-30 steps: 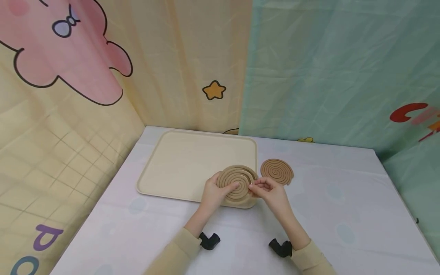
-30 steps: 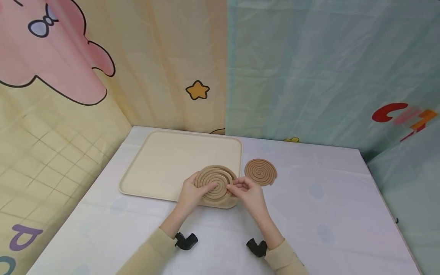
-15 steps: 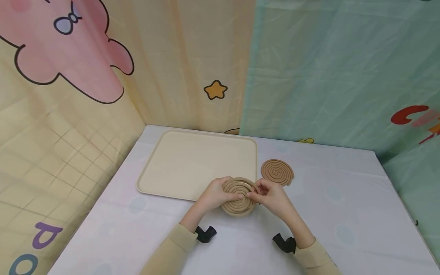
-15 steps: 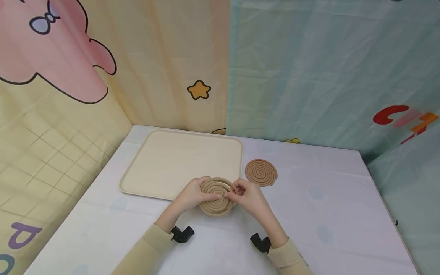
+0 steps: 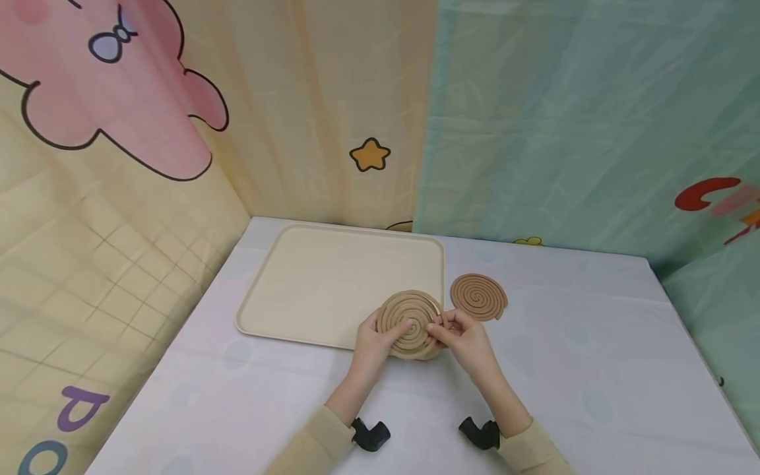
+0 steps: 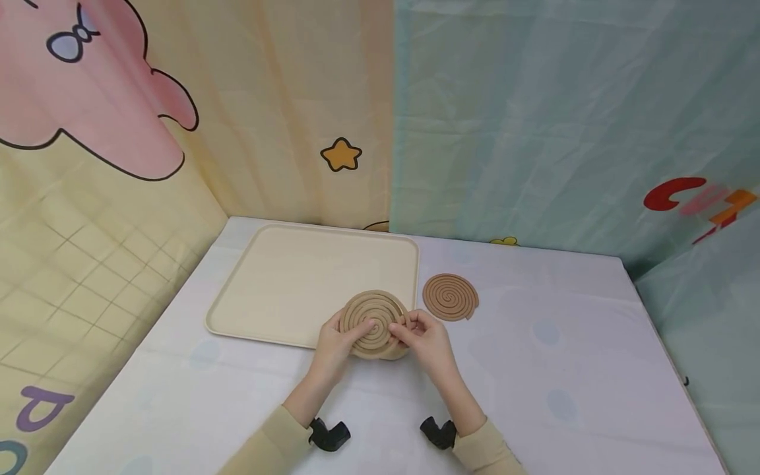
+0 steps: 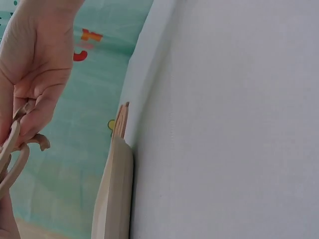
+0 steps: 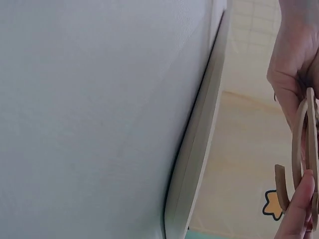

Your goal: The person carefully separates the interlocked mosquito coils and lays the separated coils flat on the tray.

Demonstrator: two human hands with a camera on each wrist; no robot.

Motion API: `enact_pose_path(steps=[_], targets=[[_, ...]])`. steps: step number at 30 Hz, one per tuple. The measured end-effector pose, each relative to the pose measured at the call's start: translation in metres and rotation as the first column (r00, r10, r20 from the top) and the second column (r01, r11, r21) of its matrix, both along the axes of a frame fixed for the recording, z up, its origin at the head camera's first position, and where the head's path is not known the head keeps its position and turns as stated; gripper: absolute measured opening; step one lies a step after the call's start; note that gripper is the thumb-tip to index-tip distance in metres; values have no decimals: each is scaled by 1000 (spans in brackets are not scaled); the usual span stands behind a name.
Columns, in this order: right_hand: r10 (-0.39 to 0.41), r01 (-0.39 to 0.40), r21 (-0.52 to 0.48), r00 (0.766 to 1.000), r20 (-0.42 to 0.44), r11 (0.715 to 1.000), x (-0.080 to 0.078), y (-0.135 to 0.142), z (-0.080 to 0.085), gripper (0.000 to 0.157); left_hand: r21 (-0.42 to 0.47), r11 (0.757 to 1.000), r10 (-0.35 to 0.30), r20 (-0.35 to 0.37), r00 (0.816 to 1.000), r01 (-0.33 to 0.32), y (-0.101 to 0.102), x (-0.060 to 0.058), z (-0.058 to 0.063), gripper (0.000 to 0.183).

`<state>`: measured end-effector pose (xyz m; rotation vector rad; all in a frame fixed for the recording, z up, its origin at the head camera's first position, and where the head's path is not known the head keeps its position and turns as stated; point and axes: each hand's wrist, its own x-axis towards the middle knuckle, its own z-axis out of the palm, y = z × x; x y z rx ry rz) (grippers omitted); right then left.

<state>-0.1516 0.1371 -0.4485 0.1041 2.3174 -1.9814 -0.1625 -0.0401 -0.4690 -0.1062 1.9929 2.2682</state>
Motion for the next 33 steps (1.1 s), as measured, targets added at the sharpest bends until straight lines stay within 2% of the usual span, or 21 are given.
enact_pose_path(steps=[3, 7, 12, 15, 18, 20, 23, 27, 30, 33], targets=[[5, -5, -6, 1000, 6, 1000, 2, 0, -1, 20, -31, 1000, 3, -45, 999, -4, 0, 1, 0, 47], [81, -74, 119, 995, -56, 990, 1, 4, 2, 21, -129, 989, -83, -96, 992, 71, -7, 0, 3, 42], [178, -113, 337, 970, -169, 935, -2, 10, 8, 20, -209, 956, -224, -74, 972, 205, -15, -2, 6, 38], [205, -112, 400, 958, -200, 910, -3, 11, 11, 21, -250, 932, -286, -59, 956, 263, -17, -3, 7, 35], [210, -106, 432, 957, -201, 896, -4, 10, 12, 20, -272, 921, -307, -65, 949, 279, -19, -4, 9, 34], [189, -100, 410, 965, -183, 907, -4, 9, 12, 18, -262, 927, -294, -64, 954, 268, -18, -4, 9, 34], [135, -86, 317, 981, -137, 945, -4, 6, 11, 18, -230, 948, -238, -47, 970, 221, -17, -4, 8, 37], [40, -32, 139, 998, -55, 990, -3, 0, 5, 22, -149, 984, -99, -21, 995, 95, -10, -1, 5, 40], [-12, 13, 39, 1000, -8, 999, -1, -4, 0, 24, -66, 998, -3, -12, 1000, 2, -6, 1, 3, 39], [-28, 28, -1, 999, 22, 1000, 1, -6, -1, 25, -46, 998, 33, -17, 999, -34, -4, 2, 2, 39]])
